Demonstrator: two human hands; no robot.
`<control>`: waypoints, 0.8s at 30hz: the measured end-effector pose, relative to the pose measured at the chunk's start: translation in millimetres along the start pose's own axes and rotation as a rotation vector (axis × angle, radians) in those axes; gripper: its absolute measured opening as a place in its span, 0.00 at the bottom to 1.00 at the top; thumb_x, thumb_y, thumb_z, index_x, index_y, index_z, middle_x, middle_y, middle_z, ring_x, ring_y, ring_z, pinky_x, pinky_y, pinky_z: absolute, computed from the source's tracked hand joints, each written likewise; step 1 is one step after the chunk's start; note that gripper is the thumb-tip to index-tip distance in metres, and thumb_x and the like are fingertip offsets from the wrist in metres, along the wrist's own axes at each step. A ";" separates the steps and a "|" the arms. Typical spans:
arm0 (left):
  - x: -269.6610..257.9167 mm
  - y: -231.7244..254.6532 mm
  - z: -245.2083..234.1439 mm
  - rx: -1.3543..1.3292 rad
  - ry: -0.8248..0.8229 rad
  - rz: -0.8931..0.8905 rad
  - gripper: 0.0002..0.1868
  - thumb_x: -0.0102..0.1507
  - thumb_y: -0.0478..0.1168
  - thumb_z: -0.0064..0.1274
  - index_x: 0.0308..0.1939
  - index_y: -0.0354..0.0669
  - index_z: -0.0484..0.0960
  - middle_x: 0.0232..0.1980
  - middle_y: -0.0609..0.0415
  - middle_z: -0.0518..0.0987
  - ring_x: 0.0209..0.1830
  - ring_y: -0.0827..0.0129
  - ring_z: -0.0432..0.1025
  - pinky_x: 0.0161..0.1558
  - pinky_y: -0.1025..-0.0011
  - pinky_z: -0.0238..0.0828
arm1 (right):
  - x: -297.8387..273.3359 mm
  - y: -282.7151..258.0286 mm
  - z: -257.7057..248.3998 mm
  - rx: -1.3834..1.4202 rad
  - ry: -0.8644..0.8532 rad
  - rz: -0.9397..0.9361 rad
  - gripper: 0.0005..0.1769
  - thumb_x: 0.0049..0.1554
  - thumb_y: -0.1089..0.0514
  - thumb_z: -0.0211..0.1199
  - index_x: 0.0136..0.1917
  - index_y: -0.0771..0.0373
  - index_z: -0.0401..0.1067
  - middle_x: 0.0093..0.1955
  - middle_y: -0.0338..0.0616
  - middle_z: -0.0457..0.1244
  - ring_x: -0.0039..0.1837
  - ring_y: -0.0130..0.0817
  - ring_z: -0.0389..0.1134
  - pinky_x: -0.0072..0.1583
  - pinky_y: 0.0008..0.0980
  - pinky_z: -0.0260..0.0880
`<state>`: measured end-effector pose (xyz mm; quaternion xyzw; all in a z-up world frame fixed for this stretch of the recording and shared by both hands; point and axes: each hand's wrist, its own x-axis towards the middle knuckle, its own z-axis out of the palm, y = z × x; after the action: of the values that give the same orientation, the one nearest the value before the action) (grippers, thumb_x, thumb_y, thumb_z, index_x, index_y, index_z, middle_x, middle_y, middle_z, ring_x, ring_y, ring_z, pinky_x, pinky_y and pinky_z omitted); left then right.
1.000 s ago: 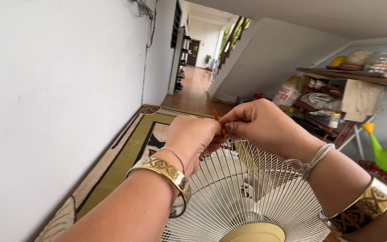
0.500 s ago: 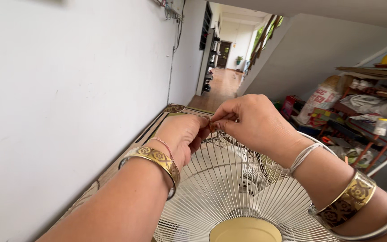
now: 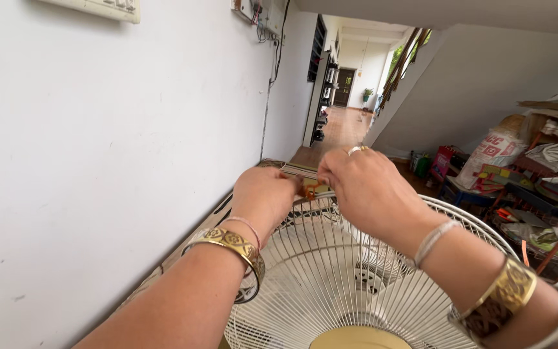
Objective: The person secures a table fan's front grille using orange zip ties, threading and tightening them at multiple points around the rim. The person then wipes the fan blades and grille with a cloth.
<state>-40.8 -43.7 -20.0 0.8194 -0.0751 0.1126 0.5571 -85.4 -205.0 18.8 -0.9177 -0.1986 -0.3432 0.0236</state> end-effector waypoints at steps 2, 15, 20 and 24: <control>2.4 -5.4 -6.8 0.164 -0.039 -0.001 0.16 0.65 0.48 0.52 0.32 0.46 0.91 0.26 0.50 0.82 0.22 0.64 0.71 0.30 0.64 0.70 | -8.3 0.7 0.6 -0.002 0.055 -0.030 0.08 0.60 0.61 0.55 0.45 0.64 0.74 0.40 0.53 0.69 0.48 0.52 0.70 0.54 0.49 0.68; -6.4 -23.4 -2.1 0.007 -0.017 0.255 0.12 0.63 0.45 0.55 0.38 0.40 0.83 0.33 0.50 0.85 0.30 0.62 0.79 0.38 0.65 0.75 | -7.0 4.9 -28.3 0.035 -0.219 0.016 0.12 0.54 0.49 0.64 0.47 0.57 0.79 0.42 0.45 0.68 0.47 0.43 0.70 0.50 0.43 0.69; -6.0 -28.8 -0.8 0.188 0.174 0.739 0.15 0.67 0.46 0.47 0.39 0.42 0.86 0.36 0.44 0.81 0.36 0.48 0.76 0.39 0.55 0.71 | -9.8 2.6 -27.5 0.028 -0.055 -0.158 0.11 0.56 0.52 0.63 0.43 0.62 0.79 0.41 0.45 0.68 0.46 0.46 0.69 0.49 0.43 0.69; 5.8 -12.8 3.1 0.349 0.095 0.570 0.26 0.71 0.54 0.36 0.35 0.40 0.83 0.36 0.43 0.81 0.38 0.46 0.75 0.43 0.51 0.70 | -7.4 -7.8 -24.6 0.016 -0.132 -0.116 0.11 0.54 0.52 0.65 0.43 0.61 0.78 0.40 0.46 0.67 0.44 0.46 0.70 0.49 0.44 0.69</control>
<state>-31.8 -41.9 -31.0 0.8423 -0.2546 0.3132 0.3573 -108.8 -204.8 32.2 -0.9250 -0.2553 -0.2814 -0.0024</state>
